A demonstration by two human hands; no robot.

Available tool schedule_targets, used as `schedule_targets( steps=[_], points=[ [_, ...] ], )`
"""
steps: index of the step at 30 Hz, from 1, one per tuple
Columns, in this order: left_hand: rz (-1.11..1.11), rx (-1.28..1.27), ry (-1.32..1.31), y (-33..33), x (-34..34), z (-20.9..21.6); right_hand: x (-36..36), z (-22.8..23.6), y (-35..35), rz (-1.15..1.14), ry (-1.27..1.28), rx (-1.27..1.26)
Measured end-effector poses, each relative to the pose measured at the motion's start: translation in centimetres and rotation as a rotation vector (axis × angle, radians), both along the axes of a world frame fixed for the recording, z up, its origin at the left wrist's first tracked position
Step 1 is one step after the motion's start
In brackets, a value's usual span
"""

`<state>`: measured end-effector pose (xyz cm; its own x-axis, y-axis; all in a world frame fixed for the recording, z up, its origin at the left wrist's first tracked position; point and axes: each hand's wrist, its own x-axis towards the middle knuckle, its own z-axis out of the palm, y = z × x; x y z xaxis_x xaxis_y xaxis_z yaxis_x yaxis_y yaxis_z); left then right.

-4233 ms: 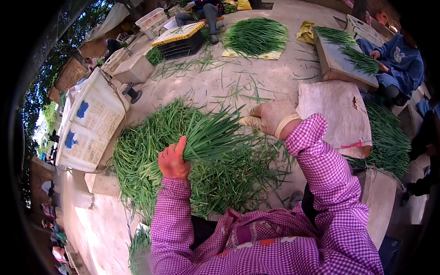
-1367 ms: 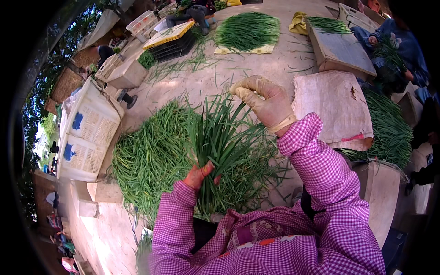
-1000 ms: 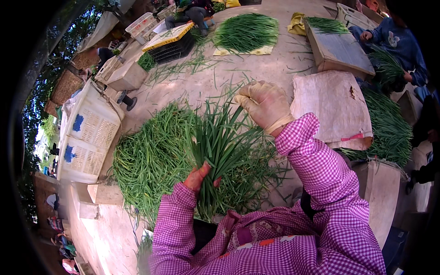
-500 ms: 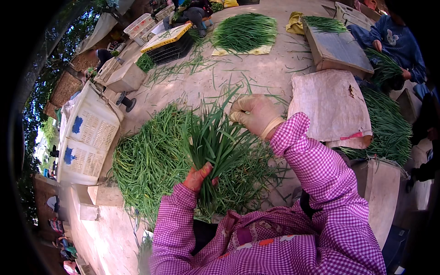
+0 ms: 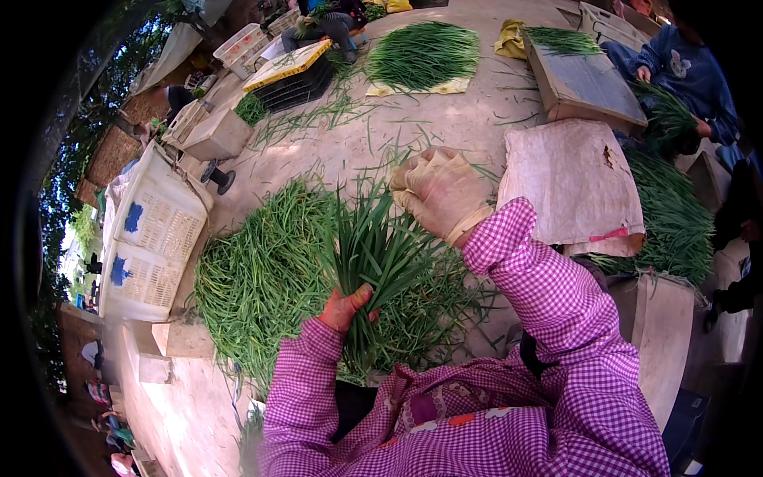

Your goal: The person sorts leeks by hand, removing loose or damaged leaves and piling them into a bundle on the ground.

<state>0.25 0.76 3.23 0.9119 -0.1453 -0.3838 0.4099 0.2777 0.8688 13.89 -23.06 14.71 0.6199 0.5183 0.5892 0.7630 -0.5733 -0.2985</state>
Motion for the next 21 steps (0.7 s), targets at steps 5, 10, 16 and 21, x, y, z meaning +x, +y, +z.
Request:
schedule_targets(
  steps=[5, 10, 16, 21],
  points=[
    [-0.023, -0.024, -0.018, -0.2, -0.2, 0.0, 0.2, -1.3, 0.4, -0.047, 0.008, -0.142],
    [-0.079, -0.017, 0.014, 0.2, 0.0, -0.1, 0.7, -2.1, 0.5, 0.005, -0.091, -0.186],
    [-0.040, -0.022, 0.014, -0.1, -0.2, 0.2, 0.0, -1.3, 0.4, 0.073, 0.067, -0.179],
    [-0.066, 0.038, 0.025, 0.4, 0.0, -0.2, 0.2, -2.4, 0.5, 0.252, 0.822, 0.672]
  ],
)
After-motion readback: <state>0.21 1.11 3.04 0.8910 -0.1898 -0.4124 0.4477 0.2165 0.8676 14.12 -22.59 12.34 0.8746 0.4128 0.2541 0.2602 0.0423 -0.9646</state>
